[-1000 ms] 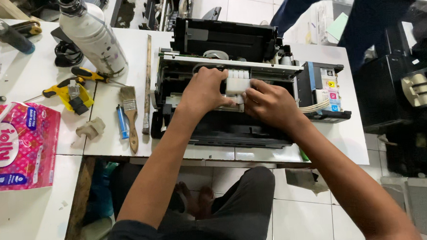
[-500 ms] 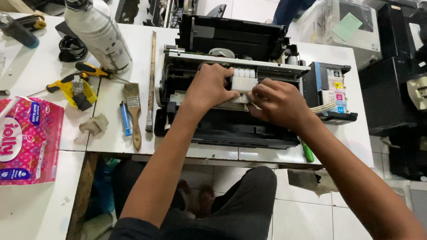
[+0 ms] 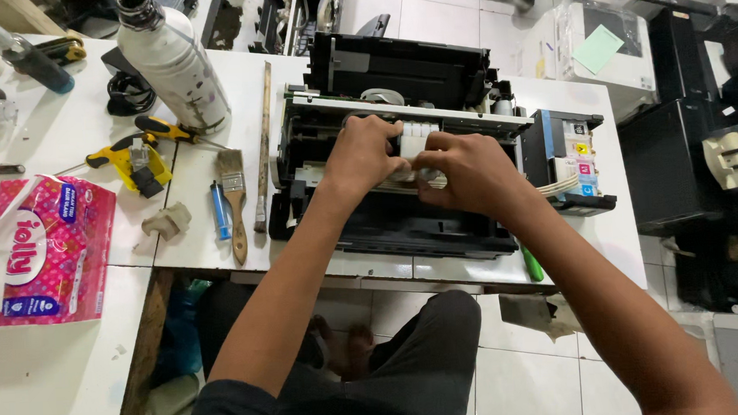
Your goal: The person uses a screwdriver to loosen a screw on a disassembled printer. They then use a tissue to wipe a component inside the printer. Finally, they use a syringe to apply liquid to the component.
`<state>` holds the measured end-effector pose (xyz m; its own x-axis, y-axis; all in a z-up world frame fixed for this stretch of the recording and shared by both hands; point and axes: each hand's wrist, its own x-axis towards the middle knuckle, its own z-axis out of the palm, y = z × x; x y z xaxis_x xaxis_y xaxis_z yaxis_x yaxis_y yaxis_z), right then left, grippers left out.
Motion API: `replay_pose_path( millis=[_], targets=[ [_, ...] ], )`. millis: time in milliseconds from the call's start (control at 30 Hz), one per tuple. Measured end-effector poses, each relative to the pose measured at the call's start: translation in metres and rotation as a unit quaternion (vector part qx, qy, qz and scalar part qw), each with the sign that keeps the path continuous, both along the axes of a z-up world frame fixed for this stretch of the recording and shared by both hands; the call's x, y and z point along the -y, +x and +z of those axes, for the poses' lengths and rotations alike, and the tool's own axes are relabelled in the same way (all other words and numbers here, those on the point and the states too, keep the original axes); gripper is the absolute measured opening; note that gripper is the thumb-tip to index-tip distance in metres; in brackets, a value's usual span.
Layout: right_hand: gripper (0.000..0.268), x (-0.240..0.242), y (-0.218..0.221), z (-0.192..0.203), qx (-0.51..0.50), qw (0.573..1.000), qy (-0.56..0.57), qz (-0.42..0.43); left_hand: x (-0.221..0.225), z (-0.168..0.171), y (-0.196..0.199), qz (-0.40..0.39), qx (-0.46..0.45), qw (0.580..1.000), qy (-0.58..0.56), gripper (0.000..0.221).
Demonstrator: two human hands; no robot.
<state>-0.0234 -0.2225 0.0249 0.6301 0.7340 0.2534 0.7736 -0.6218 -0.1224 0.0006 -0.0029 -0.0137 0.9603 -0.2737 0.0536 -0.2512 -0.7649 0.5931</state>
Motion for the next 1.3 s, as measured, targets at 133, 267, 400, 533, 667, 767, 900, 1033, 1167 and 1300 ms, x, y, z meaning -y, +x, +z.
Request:
replay_pose_path(
  millis=[133, 267, 400, 533, 667, 767, 900, 1033, 1167, 1300],
  targets=[
    [0.026, 0.000, 0.003, -0.008, 0.021, 1.000, -0.014, 0.009, -0.001, 0.002, -0.002, -0.002, 0.017, 1.000, -0.011, 0.061],
    [0.017, 0.009, 0.009, -0.010, -0.037, 0.996, 0.082, -0.020, -0.006, 0.003, 0.002, -0.030, 0.020, 0.999, -0.011, 0.064],
    [0.052, 0.012, 0.023, -0.009, -0.047, 0.988, 0.137, -0.052, -0.010, 0.018, 0.001, -0.044, 0.005, 0.999, -0.013, 0.068],
    [0.061, -0.007, 0.027, 0.015, -0.062, 0.995, 0.067, -0.045, -0.010, -0.002, 0.016, -0.054, -0.016, 0.998, -0.017, 0.066],
    [0.046, -0.016, 0.028, 0.017, -0.056, 0.997, -0.007, -0.053, -0.009, -0.005, 0.018, -0.045, -0.010, 0.998, 0.031, 0.057],
    [0.041, -0.019, 0.027, 0.012, -0.044, 0.997, -0.020, -0.054, -0.009, -0.007, 0.019, -0.037, -0.007, 0.998, 0.046, 0.056],
    [0.045, -0.023, 0.030, 0.011, -0.097, 0.990, -0.043, -0.097, -0.008, -0.014, 0.020, -0.045, 0.009, 0.998, 0.053, 0.061],
    [0.047, -0.025, 0.048, 0.008, -0.118, 0.987, -0.067, -0.087, -0.007, 0.007, 0.007, -0.055, 0.000, 0.996, 0.075, 0.060],
    [0.047, -0.027, 0.049, 0.016, -0.164, 0.981, -0.071, -0.073, -0.008, 0.021, 0.001, -0.051, 0.021, 0.996, 0.074, 0.062],
    [0.045, -0.026, 0.050, 0.025, -0.187, 0.975, -0.099, -0.072, -0.010, 0.024, -0.001, -0.051, 0.010, 0.997, 0.056, 0.062]
  ],
)
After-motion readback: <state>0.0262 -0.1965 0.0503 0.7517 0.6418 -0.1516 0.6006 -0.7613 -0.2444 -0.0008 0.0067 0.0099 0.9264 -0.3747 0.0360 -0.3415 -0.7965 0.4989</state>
